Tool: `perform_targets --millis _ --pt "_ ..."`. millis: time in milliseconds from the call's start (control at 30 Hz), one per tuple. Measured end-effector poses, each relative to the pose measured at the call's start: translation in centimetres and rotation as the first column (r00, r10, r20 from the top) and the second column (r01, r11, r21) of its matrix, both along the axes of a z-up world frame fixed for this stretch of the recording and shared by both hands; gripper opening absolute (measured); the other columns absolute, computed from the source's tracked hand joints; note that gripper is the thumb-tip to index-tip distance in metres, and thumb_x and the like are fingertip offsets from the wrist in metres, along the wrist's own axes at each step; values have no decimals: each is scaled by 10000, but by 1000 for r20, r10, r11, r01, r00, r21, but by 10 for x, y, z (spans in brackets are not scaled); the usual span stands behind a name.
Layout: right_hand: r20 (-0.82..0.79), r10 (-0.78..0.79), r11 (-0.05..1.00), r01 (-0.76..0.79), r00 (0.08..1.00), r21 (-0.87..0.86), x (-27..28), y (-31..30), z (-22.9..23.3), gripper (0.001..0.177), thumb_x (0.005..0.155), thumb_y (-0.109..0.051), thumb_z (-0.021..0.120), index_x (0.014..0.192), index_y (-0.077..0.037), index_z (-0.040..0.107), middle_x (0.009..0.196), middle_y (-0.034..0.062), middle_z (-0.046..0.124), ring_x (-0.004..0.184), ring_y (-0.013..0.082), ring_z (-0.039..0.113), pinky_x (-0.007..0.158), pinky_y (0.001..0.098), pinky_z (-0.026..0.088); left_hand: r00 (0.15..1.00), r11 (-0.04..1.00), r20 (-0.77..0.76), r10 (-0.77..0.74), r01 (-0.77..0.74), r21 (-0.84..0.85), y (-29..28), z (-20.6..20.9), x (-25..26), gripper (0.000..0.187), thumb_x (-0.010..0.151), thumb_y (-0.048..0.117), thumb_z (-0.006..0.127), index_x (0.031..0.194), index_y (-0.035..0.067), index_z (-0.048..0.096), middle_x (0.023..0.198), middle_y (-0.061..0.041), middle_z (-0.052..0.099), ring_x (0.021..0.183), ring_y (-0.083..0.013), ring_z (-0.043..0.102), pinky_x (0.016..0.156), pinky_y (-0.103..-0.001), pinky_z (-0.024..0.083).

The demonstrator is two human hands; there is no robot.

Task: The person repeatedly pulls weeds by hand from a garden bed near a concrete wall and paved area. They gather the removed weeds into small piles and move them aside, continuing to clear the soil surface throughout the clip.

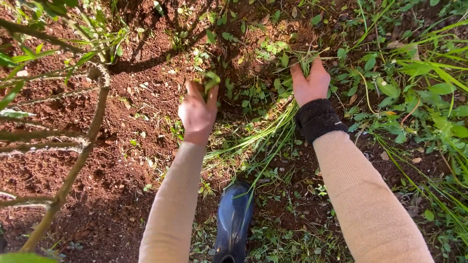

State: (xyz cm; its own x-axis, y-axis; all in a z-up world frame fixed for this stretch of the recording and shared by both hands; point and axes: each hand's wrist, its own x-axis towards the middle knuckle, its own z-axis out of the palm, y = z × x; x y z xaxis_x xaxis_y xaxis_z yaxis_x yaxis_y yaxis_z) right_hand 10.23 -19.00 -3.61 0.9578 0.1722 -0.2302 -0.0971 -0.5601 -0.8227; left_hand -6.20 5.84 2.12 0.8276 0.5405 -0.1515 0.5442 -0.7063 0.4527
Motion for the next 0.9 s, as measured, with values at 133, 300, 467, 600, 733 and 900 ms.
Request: perform_targets --millis 133,300,467,600,733,900 --pt "122 -35 998 30 992 49 -14 14 39 361 1054 -200 689 1341 3 608 1002 249 721 768 312 671 835 517 577 964 971 -163 212 -189 145 9 -7 21 764 980 723 503 1298 40 378 726 -81 639 559 -178 649 511 -318 554" --pt "153 -15 1000 11 988 25 -14 7 30 269 1045 -205 716 1221 -13 652 909 198 726 837 375 722 789 506 567 857 867 -510 -78 310 390 18 -59 19 420 1120 389 316 1301 48 480 1065 -205 602 667 -222 720 468 -349 612" --pt "5 -113 993 114 994 -31 -15 8 23 156 1044 -251 699 1045 -101 653 564 -87 452 483 103 454 595 292 486 940 856 -317 123 -263 -446 -19 21 20 532 1076 494 311 916 110 643 544 -8 607 405 -134 593 372 -235 512" --pt "121 -84 996 86 989 -18 -40 -4 -23 165 1072 -245 650 993 -102 626 640 7 534 552 179 533 660 324 509 847 831 -150 -510 530 171 -40 13 32 325 1073 278 364 923 96 587 502 -15 529 391 -123 527 351 -216 410" --pt "31 -69 997 71 997 -43 -57 5 14 82 1027 -113 603 995 -114 527 803 2 499 539 69 328 545 252 411 852 944 -406 -330 292 -153 -26 78 120 385 1069 216 437 1403 142 260 584 -26 532 443 -125 458 376 -256 438" --pt "342 89 993 -58 935 -101 -39 25 26 205 889 31 557 1059 -76 598 780 -12 608 591 143 536 491 253 537 826 746 -531 -187 471 470 22 -10 132 427 1103 229 413 1421 -55 424 566 -36 523 341 -81 454 270 -247 339"
